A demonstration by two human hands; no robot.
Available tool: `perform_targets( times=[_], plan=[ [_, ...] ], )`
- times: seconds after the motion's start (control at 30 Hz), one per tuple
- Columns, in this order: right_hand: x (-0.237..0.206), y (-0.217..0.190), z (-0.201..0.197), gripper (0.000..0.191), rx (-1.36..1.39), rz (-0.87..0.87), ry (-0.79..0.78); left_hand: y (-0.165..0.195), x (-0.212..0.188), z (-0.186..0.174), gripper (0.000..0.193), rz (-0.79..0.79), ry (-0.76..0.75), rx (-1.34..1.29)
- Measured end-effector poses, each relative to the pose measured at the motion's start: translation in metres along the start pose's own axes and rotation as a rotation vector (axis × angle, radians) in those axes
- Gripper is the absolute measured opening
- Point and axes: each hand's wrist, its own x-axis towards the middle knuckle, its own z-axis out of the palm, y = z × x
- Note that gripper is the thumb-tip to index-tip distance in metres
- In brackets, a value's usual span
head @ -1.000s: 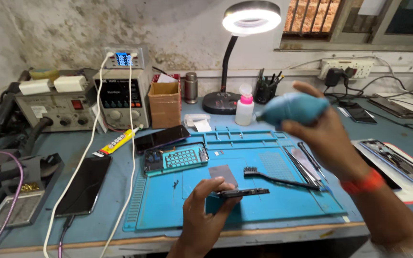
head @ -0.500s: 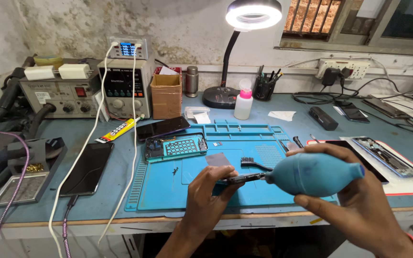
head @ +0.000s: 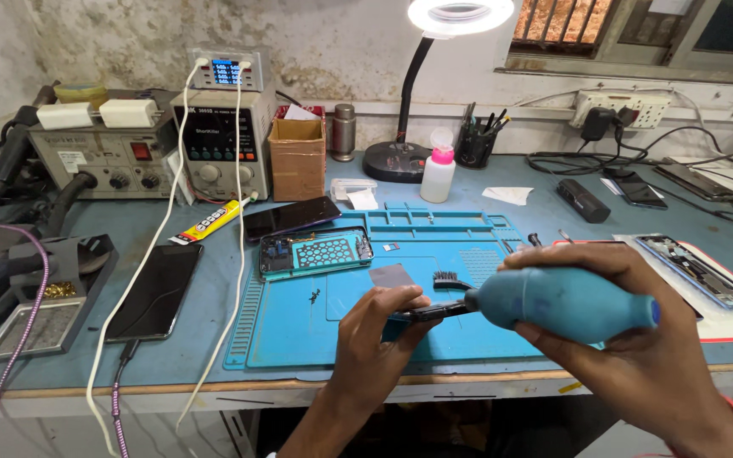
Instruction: The person works at a repair bench on a disassembled smartphone. They pry at the phone frame, brush dust from a component, connect a charging cable to the phone, use a metal pry tool to lift the battery and internal parts, and finally hold and turn over the removed motherboard.
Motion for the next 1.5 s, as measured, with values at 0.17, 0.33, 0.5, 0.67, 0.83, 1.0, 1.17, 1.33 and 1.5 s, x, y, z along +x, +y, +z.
perform_targets(
  times=[0.17,0.33,0.5,0.67,0.83,1.0,1.17,1.33,1.5],
  plan=[
    [0.005,-0.004,-0.003,0.048,-0.281,0.021,-0.004,0.0,0.001,0.0,0.049,0.001,0.005,0.012],
    [0.009,-0.009,-0.005,0.048,-0.148,-0.037,-0.054,0.0,0.001,0.0,0.049,0.013,0.004,0.012],
    [0.012,-0.011,-0.006,0.05,-0.179,-0.014,-0.072,0.0,0.002,0.001,0.048,0.005,-0.007,0.015],
    [0.009,-0.009,-0.006,0.05,-0.019,-0.005,-0.041,0.001,0.003,0.0,0.048,0.009,0.001,0.012],
    [0.005,-0.009,-0.003,0.049,-0.195,0.029,0.021,0.001,0.002,0.0,0.047,0.02,0.011,0.013],
    [0.007,-0.013,-0.001,0.053,-0.182,-0.023,0.025,0.002,0.002,-0.001,0.049,0.017,0.0,0.02],
    [0.008,-0.017,-0.003,0.049,-0.348,-0.058,0.021,0.002,0.002,-0.001,0.048,0.003,0.0,0.021],
    [0.008,-0.017,-0.002,0.051,-0.17,-0.008,0.016,0.001,0.002,-0.001,0.05,0.017,0.004,0.028],
    [0.009,-0.018,0.001,0.046,-0.175,-0.063,-0.06,0.0,0.003,0.0,0.05,0.011,-0.009,0.019]
  ],
)
